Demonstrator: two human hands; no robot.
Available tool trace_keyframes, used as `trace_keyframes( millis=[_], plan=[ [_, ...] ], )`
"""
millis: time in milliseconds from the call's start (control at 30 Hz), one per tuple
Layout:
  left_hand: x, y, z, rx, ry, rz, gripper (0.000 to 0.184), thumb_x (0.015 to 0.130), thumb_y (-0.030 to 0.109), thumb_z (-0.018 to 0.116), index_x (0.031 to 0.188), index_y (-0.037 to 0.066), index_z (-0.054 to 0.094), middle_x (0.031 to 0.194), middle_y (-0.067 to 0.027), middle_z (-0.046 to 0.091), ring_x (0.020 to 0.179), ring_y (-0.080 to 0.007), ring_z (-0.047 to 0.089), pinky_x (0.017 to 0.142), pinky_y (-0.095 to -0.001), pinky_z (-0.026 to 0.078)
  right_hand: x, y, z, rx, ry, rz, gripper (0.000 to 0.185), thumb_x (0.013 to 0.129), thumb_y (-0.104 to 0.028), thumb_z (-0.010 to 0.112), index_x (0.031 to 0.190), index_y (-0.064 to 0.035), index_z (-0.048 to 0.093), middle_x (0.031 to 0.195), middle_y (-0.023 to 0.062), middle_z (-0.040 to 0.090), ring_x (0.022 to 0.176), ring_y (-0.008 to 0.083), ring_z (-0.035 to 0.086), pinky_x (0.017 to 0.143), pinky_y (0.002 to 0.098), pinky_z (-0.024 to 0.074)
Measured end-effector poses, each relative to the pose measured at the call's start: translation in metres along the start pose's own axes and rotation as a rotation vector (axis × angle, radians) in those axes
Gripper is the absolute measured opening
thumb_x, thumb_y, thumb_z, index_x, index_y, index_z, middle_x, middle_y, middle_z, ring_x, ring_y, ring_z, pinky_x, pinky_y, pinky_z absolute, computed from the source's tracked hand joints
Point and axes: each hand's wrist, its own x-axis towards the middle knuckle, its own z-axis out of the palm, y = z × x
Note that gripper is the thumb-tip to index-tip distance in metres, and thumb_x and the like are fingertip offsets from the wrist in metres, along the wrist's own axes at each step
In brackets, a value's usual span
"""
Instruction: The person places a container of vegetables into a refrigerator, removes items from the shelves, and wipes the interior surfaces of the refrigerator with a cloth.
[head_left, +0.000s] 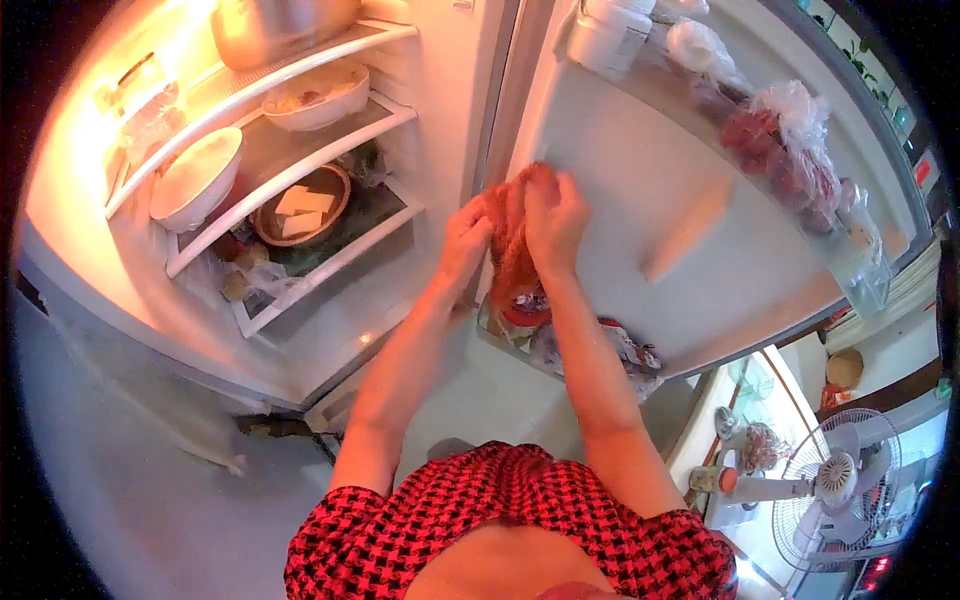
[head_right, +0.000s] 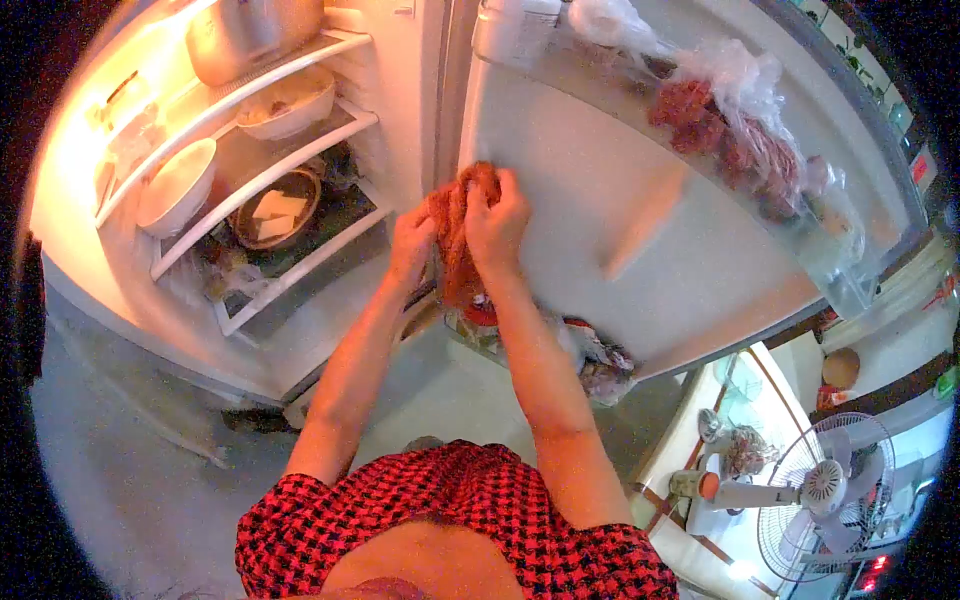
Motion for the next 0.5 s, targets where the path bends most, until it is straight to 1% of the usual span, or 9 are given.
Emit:
trace_keyframes(
  millis=[67, 133, 200, 267, 300, 367, 400, 433, 500],
  plan=[
    [-0.004, 0.007, -0.002, -0.136, -0.026, -0.189, 0.036, 0.086, 0.023, 0.048, 0.108, -0.004, 0.055, 0.107, -0.0091, 0.057, 0.096, -0.0158, 0.052, 0.086, -0.0270, 0.040, -0.011, 0.020, -0.006, -0.006, -0.085, 0.076, 0.013, 0.079, -0.008, 0.057, 0.086, 0.0036, 0.056, 0.079, 0.0160, 0.061, 0.070, 0.0260, 0.058, 0.066, 0.0337, 0.0455],
    [-0.011, 0.001, -0.006, -0.167, -0.043, -0.102, 0.039, 0.085, 0.025, 0.051, 0.111, -0.004, 0.052, 0.108, -0.0096, 0.056, 0.097, -0.0168, 0.052, 0.087, -0.0281, 0.040, -0.018, 0.024, -0.010, -0.003, -0.154, 0.145, 0.014, 0.079, -0.008, 0.058, 0.088, 0.0037, 0.057, 0.081, 0.0154, 0.062, 0.072, 0.0239, 0.059, 0.067, 0.0330, 0.0461],
    [-0.022, 0.006, -0.001, -0.207, -0.052, -0.018, 0.042, 0.084, 0.026, 0.054, 0.115, -0.003, 0.049, 0.109, -0.0101, 0.055, 0.098, -0.0178, 0.053, 0.088, -0.0292, 0.040, -0.031, 0.001, -0.019, 0.301, -0.188, 0.153, 0.019, 0.079, -0.006, 0.058, 0.096, 0.0023, 0.059, 0.091, 0.0133, 0.064, 0.081, 0.0188, 0.059, 0.074, 0.0305, 0.0465],
    [-0.032, 0.034, 0.011, -0.509, 0.003, -0.080, 0.034, 0.082, 0.017, 0.056, 0.110, -0.001, 0.052, 0.106, -0.0072, 0.054, 0.097, -0.0163, 0.052, 0.086, -0.0297, 0.040, -0.039, -0.016, -0.032, 0.408, -0.297, 0.156, 0.022, 0.079, -0.005, 0.058, 0.100, 0.0015, 0.058, 0.094, 0.0122, 0.063, 0.085, 0.0174, 0.058, 0.078, 0.0297, 0.0457],
    [-0.033, 0.039, 0.006, -0.512, 0.001, -0.090, 0.034, 0.082, 0.017, 0.056, 0.110, -0.001, 0.052, 0.106, -0.0072, 0.054, 0.097, -0.0163, 0.052, 0.086, -0.0297, 0.040, -0.041, -0.022, -0.038, 0.521, -0.409, 0.158, 0.026, 0.079, -0.005, 0.058, 0.104, 0.0006, 0.058, 0.098, 0.0111, 0.063, 0.089, 0.0160, 0.057, 0.081, 0.0289, 0.0449],
    [-0.036, 0.050, -0.014, -0.345, -0.291, -0.215, 0.037, 0.078, 0.007, 0.057, 0.113, -0.001, 0.048, 0.106, -0.0090, 0.055, 0.096, -0.0158, 0.053, 0.085, -0.0296, 0.042, -0.041, -0.029, -0.046, 0.552, -0.469, 0.202, 0.027, 0.079, -0.004, 0.058, 0.106, -0.0004, 0.057, 0.101, 0.0104, 0.062, 0.092, 0.0161, 0.057, 0.083, 0.0290, 0.0441],
    [-0.037, 0.053, -0.011, -0.342, -0.289, -0.213, 0.037, 0.078, 0.007, 0.057, 0.113, -0.001, 0.048, 0.106, -0.0090, 0.055, 0.096, -0.0158, 0.053, 0.085, -0.0296, 0.042, -0.039, -0.031, -0.048, 0.586, -0.535, 0.230, 0.029, 0.080, -0.004, 0.058, 0.108, -0.0013, 0.056, 0.104, 0.0096, 0.061, 0.095, 0.0163, 0.056, 0.085, 0.0290, 0.0432],
    [-0.037, 0.056, -0.004, -0.283, -0.119, -0.122, 0.036, 0.076, 0.003, 0.055, 0.111, -0.001, 0.048, 0.105, -0.0088, 0.055, 0.096, -0.0155, 0.053, 0.084, -0.0295, 0.042, -0.040, -0.032, -0.051, 0.591, -0.540, 0.225, 0.029, 0.080, -0.004, 0.058, 0.108, -0.0013, 0.056, 0.104, 0.0096, 0.061, 0.095, 0.0163, 0.056, 0.085, 0.0290, 0.0432],
    [-0.037, 0.064, 0.016, -0.348, 0.274, -0.018, 0.026, 0.072, -0.006, 0.052, 0.097, -0.001, 0.053, 0.100, -0.0077, 0.056, 0.091, -0.0160, 0.055, 0.081, -0.0291, 0.045, -0.048, -0.036, -0.058, 0.165, -0.373, -0.165, 0.034, 0.080, -0.001, 0.056, 0.114, -0.0033, 0.053, 0.112, 0.0077, 0.057, 0.101, 0.0162, 0.054, 0.087, 0.0286, 0.0417]
  ],
)
